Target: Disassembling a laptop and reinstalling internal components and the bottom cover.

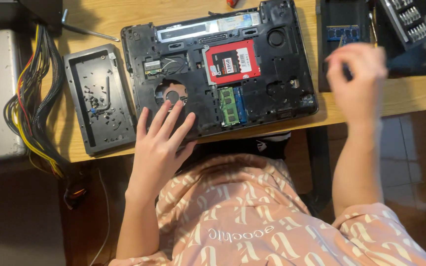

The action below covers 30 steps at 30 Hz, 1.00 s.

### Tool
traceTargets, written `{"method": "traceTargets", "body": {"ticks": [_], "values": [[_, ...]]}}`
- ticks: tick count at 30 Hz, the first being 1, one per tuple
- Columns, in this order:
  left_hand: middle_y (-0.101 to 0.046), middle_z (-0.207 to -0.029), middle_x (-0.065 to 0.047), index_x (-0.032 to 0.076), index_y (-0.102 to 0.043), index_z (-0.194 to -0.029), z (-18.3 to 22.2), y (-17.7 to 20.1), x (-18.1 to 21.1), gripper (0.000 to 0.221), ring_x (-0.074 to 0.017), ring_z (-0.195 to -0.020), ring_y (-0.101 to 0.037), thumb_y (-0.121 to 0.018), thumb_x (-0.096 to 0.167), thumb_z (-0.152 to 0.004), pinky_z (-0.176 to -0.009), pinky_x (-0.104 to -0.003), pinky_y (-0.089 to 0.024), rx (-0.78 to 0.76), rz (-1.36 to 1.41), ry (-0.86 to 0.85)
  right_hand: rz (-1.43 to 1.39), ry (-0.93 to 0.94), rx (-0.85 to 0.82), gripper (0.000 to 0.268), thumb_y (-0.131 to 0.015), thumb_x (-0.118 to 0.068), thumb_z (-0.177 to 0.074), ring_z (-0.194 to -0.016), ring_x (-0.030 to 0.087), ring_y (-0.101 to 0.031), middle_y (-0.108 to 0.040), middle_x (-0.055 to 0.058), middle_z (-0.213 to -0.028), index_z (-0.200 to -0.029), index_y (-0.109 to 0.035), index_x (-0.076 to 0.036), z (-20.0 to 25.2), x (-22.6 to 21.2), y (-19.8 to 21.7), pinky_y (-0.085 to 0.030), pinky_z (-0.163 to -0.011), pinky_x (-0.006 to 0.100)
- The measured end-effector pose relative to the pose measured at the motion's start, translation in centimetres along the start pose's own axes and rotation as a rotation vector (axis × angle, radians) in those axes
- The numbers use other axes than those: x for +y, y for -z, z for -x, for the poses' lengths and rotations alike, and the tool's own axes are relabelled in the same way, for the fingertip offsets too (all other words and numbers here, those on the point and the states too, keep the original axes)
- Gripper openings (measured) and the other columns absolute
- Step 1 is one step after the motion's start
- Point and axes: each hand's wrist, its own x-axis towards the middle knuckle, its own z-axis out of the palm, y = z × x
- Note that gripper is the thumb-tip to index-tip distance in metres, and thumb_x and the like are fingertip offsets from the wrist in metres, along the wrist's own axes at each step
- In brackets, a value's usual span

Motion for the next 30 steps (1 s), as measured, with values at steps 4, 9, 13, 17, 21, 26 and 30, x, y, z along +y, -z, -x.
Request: {"method": "traceTargets", "body": {"ticks": [4,9,13,17,21,26,30], "values": [[-0.058,-0.145,-0.013,0.01,-0.065,-0.132,-0.2,-0.1,0.4,0.055,-0.0333,-0.138,-0.05,-0.083,0.024,-0.082,-0.118,-0.06,-0.03,0.025,0.033,0.038,0.243,0.014,0.178,0.011,-0.066,0.007,-0.092,-0.119,0.033,-0.057,-0.063,0.015,-0.122,-0.102,-0.065,0.002,-0.9,7.6,1.2,-0.047,-0.109,0.043],[-0.06,-0.141,-0.012,0.01,-0.066,-0.128,-0.5,-0.5,0.5,0.051,-0.0321,-0.136,-0.052,-0.084,0.026,-0.083,-0.118,-0.059,-0.03,0.067,0.046,0.06,0.249,-0.031,0.147,0.014,-0.067,0.005,-0.095,-0.121,0.033,-0.057,-0.06,0.014,-0.123,-0.108,-0.066,0.001,-0.4,10.4,2.2,-0.048,-0.109,0.042],[-0.061,-0.139,-0.011,0.011,-0.066,-0.129,-0.4,-0.4,0.5,0.056,-0.0318,-0.135,-0.052,-0.086,0.026,-0.079,-0.118,-0.059,-0.029,0.05,0.039,0.071,0.067,0.046,-0.038,0.006,-0.073,0.002,-0.105,-0.125,0.031,-0.06,-0.068,0.012,-0.124,-0.111,-0.073,-0.001,-1.9,3.7,1.8,-0.05,-0.109,0.039],[-0.06,-0.141,-0.01,0.012,-0.064,-0.131,0.0,-0.4,0.3,0.06,-0.0318,-0.136,-0.052,-0.086,0.024,-0.077,-0.118,-0.059,-0.029,0.024,0.029,0.071,-0.168,-0.091,-0.123,0.011,-0.073,-0.006,-0.102,-0.123,0.032,-0.062,-0.069,0.012,-0.126,-0.113,-0.073,-0.003,-3.0,-0.4,1.0,-0.051,-0.102,0.041],[-0.06,-0.143,-0.008,0.013,-0.064,-0.133,0.0,-0.4,0.2,0.061,-0.0305,-0.137,-0.052,-0.086,0.024,-0.077,-0.119,-0.058,-0.029,0.034,0.033,0.047,-0.028,0.053,-0.184,0.008,-0.077,-0.007,-0.101,-0.121,0.032,-0.064,-0.068,0.012,-0.126,-0.107,-0.074,-0.001,-1.9,0.5,-0.4,-0.051,-0.106,0.041],[-0.06,-0.143,-0.007,0.013,-0.064,-0.132,-0.3,-0.5,0.3,0.062,-0.0293,-0.135,-0.053,-0.086,0.025,-0.075,-0.118,-0.057,-0.03,0.035,0.054,0.028,-0.077,-0.008,-0.218,0.01,-0.077,-0.009,-0.1,-0.126,0.032,-0.064,-0.066,0.012,-0.13,-0.106,-0.073,-0.001,-1.6,-0.1,0.8,-0.052,-0.108,0.041],[-0.061,-0.141,-0.007,0.013,-0.066,-0.128,-0.4,-0.9,0.4,0.059,-0.0291,-0.134,-0.054,-0.087,0.025,-0.074,-0.118,-0.057,-0.031,0.043,0.027,0.058,-0.113,-0.076,-0.11,0.01,-0.075,-0.009,-0.104,-0.128,0.033,-0.063,-0.066,0.013,-0.134,-0.11,-0.072,-0.002,-1.7,2.6,2.0,-0.05,-0.113,0.043]]}}
